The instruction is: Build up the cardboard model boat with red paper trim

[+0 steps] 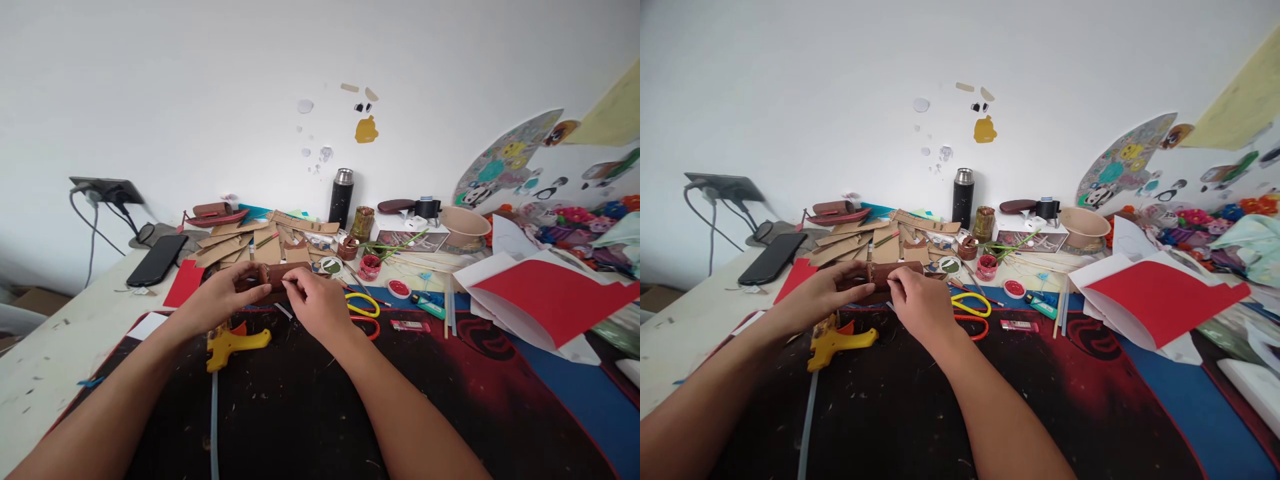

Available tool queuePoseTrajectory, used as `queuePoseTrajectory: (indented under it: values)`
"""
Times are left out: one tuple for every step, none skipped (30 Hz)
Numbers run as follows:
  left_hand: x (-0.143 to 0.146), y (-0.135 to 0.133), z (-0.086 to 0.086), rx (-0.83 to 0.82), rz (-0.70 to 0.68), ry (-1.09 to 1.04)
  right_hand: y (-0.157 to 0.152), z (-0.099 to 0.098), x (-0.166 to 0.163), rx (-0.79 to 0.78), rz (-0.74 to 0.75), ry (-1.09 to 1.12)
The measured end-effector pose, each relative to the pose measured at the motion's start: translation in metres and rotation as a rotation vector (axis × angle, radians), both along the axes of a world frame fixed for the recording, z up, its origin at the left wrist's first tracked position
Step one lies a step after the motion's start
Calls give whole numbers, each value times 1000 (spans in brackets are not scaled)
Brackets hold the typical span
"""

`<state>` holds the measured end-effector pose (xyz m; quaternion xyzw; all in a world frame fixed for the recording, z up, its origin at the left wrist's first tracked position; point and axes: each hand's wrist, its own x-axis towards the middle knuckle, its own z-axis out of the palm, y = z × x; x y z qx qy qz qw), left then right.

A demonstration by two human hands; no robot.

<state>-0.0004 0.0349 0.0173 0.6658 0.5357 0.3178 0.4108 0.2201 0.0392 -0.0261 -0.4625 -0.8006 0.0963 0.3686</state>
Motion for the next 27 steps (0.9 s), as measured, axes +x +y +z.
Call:
queuePoseTrajectory:
  values:
    - [0, 0, 0, 6, -2, 6, 0, 0, 0, 2, -3, -6]
    - [0, 0, 0, 12, -7, 7, 0, 0, 0, 5, -6, -11]
    - [1, -1, 1, 15, -13, 6, 0, 0, 0, 9, -8, -16]
    - [1, -1, 1, 15, -20, 4, 0, 0, 0, 14, -9, -18]
    - [1, -1, 2, 14, -26, 2, 0, 0, 0, 20, -9, -19]
    - [2, -1, 2, 15, -29, 4, 0, 0, 0, 25, -9, -19]
    - [2, -1, 2, 18, -30, 10, 0, 0, 0, 30, -9, -20]
    - [2, -1, 3, 23, -30, 18, 0, 0, 0, 32, -9, -21]
    - [2, -1, 3, 27, -30, 26, 0, 0, 0, 32, -10, -22]
    - [2, -1, 3, 30, -29, 29, 0, 0, 0, 29, -8, -23]
    - [2, -1, 3, 29, -28, 26, 0, -1, -1, 25, -6, -23]
    - [2, -1, 3, 26, -27, 20, 0, -1, 0, 20, 0, -21]
    - [2, 0, 3, 21, -27, 15, 0, -1, 0, 17, 6, -19]
    - [2, 0, 3, 18, -26, 14, 0, -1, 0, 15, 13, -16]
    - [2, 0, 4, 16, -24, 13, 0, 0, 0, 15, 19, -13]
    - [2, 0, 4, 15, -22, 13, 0, 0, 0, 15, 24, -12]
    - [3, 0, 4, 14, -20, 12, 0, 0, 0, 15, 28, -10]
    - [3, -1, 4, 11, -18, 11, 0, 0, 1, 14, 30, -10]
    - [3, -1, 4, 6, -14, 5, 0, 0, 1, 13, 29, -7]
    - [3, -1, 5, 0, -10, -1, 0, 0, 1, 10, 29, -4]
    - [3, -1, 4, -7, -5, -5, 0, 1, 1, 7, 29, 1]
    - [2, 0, 4, -14, 0, -8, 0, 1, 1, 4, 28, 7]
    - [2, 0, 4, -20, 7, -11, -1, 1, 1, -1, 29, 15]
    - [2, 0, 4, -25, 12, -12, -1, 1, 1, -5, 32, 24]
    - [1, 0, 3, -26, 15, -9, -1, 1, 1, -9, 34, 34]
    - [1, 0, 3, -25, 14, -4, -2, 2, 1, -13, 36, 45]
    - [0, 0, 3, -23, 11, 1, -2, 2, 1, -16, 37, 58]
